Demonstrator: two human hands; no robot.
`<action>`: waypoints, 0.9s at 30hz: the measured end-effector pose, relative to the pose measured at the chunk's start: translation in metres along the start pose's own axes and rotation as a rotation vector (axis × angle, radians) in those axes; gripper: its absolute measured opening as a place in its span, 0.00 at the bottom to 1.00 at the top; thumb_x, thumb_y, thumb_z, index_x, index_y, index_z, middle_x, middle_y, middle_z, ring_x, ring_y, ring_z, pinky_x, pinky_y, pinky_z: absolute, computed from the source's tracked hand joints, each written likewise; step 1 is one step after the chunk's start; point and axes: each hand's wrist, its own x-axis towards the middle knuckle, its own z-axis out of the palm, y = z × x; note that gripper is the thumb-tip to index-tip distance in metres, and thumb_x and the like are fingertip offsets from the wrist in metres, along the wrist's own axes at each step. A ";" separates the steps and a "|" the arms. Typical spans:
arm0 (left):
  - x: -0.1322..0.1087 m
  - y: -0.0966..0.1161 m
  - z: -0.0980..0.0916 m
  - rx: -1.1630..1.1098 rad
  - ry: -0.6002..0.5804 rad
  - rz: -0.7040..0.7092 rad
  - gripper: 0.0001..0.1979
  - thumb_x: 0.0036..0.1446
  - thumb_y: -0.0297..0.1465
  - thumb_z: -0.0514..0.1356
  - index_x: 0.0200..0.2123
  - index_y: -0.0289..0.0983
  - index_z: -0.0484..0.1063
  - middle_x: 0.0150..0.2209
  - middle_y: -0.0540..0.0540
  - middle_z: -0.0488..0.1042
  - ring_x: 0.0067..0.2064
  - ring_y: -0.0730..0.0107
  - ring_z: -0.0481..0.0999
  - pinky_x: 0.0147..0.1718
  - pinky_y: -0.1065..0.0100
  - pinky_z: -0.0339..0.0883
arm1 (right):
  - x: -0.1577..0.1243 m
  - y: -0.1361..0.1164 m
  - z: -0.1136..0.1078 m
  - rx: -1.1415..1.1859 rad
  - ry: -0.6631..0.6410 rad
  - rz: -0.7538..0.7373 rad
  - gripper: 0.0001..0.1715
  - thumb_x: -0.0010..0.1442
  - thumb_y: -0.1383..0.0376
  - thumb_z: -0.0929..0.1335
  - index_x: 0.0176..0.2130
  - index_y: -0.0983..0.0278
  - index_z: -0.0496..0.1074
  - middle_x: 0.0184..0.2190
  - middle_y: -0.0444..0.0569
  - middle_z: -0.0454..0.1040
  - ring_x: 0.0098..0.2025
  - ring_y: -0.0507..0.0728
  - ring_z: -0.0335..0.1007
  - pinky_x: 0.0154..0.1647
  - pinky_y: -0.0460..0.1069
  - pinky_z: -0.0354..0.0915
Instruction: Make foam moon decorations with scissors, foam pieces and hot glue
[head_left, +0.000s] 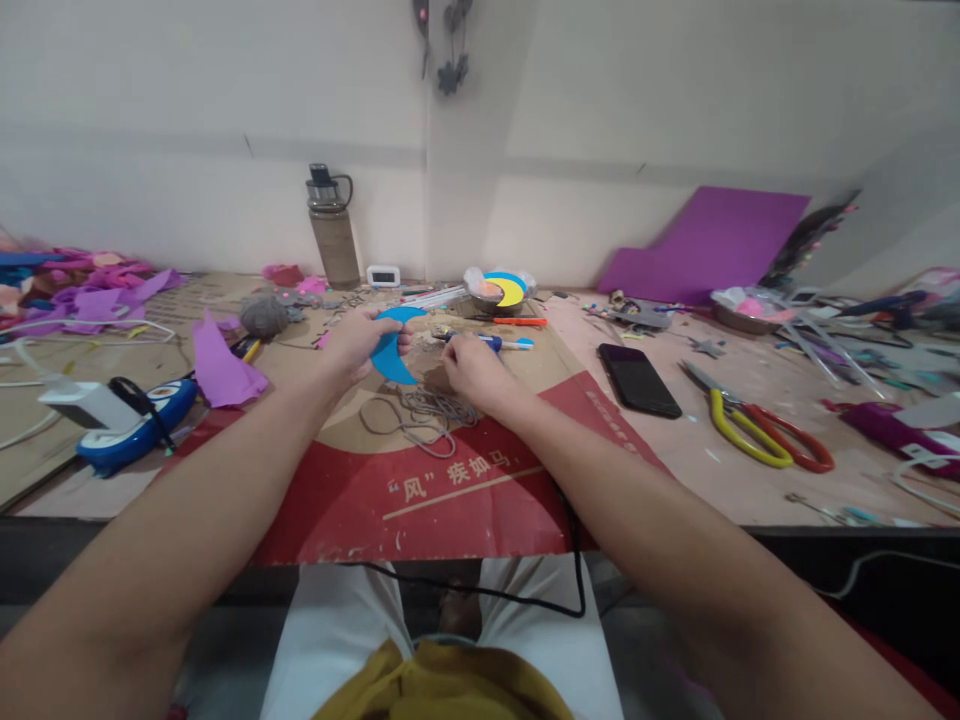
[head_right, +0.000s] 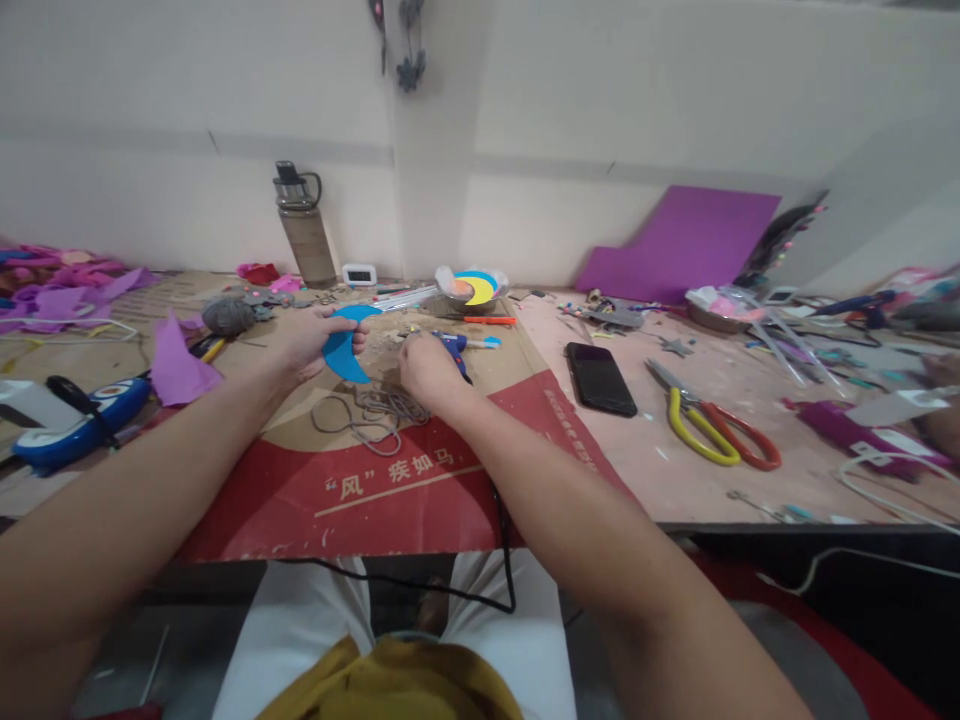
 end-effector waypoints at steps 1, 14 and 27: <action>-0.001 0.000 0.001 -0.003 -0.005 0.008 0.07 0.49 0.18 0.60 0.24 0.33 0.69 0.19 0.47 0.72 0.20 0.73 0.71 0.22 0.70 0.70 | 0.001 0.000 -0.003 0.051 0.054 0.014 0.12 0.58 0.72 0.62 0.24 0.61 0.59 0.27 0.49 0.67 0.33 0.55 0.63 0.40 0.51 0.60; -0.015 0.000 0.014 0.068 -0.153 0.031 0.06 0.48 0.21 0.60 0.32 0.33 0.72 0.26 0.45 0.75 0.20 0.74 0.71 0.21 0.70 0.67 | 0.005 -0.008 -0.019 0.799 0.127 0.086 0.04 0.61 0.69 0.64 0.37 0.60 0.63 0.30 0.41 0.69 0.23 0.46 0.64 0.28 0.43 0.66; -0.020 -0.002 0.021 0.061 -0.166 -0.025 0.05 0.45 0.21 0.63 0.29 0.33 0.74 0.25 0.45 0.74 0.20 0.75 0.69 0.22 0.70 0.68 | -0.004 -0.008 -0.022 0.323 0.271 -0.036 0.05 0.62 0.65 0.63 0.33 0.62 0.67 0.31 0.47 0.71 0.34 0.52 0.66 0.36 0.47 0.62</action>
